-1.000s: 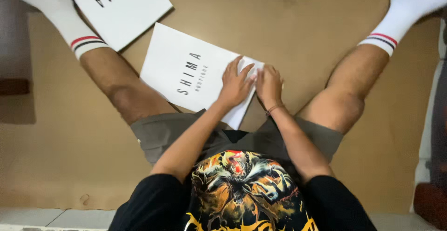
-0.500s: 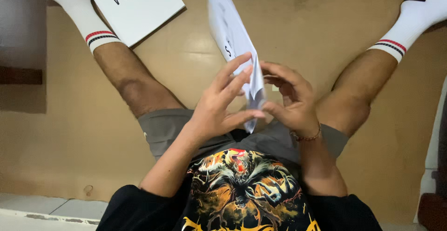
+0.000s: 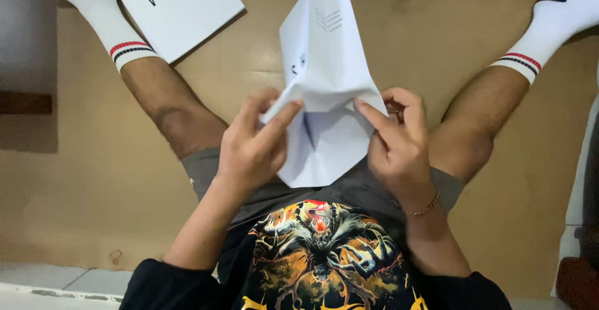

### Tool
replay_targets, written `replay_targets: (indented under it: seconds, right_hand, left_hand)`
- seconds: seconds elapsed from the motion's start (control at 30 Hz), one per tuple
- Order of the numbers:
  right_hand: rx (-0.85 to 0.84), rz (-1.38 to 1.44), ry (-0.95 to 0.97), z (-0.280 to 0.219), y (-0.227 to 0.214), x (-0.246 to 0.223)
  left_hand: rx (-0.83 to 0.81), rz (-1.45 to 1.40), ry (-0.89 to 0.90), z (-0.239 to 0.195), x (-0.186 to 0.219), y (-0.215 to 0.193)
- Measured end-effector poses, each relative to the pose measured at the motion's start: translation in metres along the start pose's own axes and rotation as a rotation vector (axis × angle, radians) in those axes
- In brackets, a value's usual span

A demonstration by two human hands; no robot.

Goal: The person sits on the floor and repeatedly folds white paper sheets labeled 'SHIMA BOUTIQUE' into smaller rectangles. They smooth the creases with their hands and stack the folded sheets to the side.

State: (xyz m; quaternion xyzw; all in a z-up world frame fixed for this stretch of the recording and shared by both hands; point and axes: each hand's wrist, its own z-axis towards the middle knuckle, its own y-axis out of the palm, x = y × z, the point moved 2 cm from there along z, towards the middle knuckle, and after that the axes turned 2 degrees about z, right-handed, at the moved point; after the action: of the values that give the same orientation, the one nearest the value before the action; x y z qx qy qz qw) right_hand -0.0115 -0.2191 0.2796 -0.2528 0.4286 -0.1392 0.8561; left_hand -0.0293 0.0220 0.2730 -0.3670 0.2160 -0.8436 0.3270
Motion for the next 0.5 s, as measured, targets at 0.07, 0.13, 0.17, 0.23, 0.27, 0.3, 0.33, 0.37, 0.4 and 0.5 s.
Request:
replay_targets:
  seconds: [0.07, 0.13, 0.17, 0.23, 0.27, 0.3, 0.33, 0.37, 0.4, 0.5]
  right_hand:
    - [0.008, -0.028, 0.033, 0.005, 0.000, -0.014]
    - [0.013, 0.014, 0.080, 0.005, -0.001, -0.015]
    - [0.019, 0.049, 0.130, 0.003, -0.003, -0.015]
    - [-0.007, 0.091, 0.101, 0.004, -0.001, -0.014]
    - [-0.032, 0.132, 0.069, 0.004, 0.000, -0.013]
    - [-0.035, 0.133, 0.070, 0.005, -0.001, -0.011]
    - [-0.089, 0.164, -0.044, 0.006, -0.001, -0.010]
    - [-0.141, 0.193, -0.159, 0.008, -0.001, -0.010]
    - [-0.142, 0.193, -0.160, 0.010, 0.000, -0.015]
    - [-0.217, 0.084, -0.029, 0.011, 0.005, -0.022]
  left_hand:
    - [-0.120, -0.032, -0.053, 0.001, 0.004, -0.006]
    - [-0.115, -0.055, -0.100, -0.004, 0.006, -0.011]
    - [-0.111, -0.085, -0.145, -0.006, 0.007, -0.013]
    - [-0.160, -0.114, -0.095, 0.001, 0.014, -0.016]
    - [-0.207, -0.143, -0.043, 0.004, 0.018, -0.017]
    - [-0.207, -0.143, -0.047, 0.004, 0.018, -0.018]
    - [-0.224, -0.140, -0.044, 0.003, 0.018, -0.018]
    - [-0.239, -0.137, -0.038, 0.003, 0.017, -0.018]
    - [-0.238, -0.137, -0.039, 0.005, 0.018, -0.018]
    - [-0.262, -0.151, -0.019, 0.007, 0.022, -0.015]
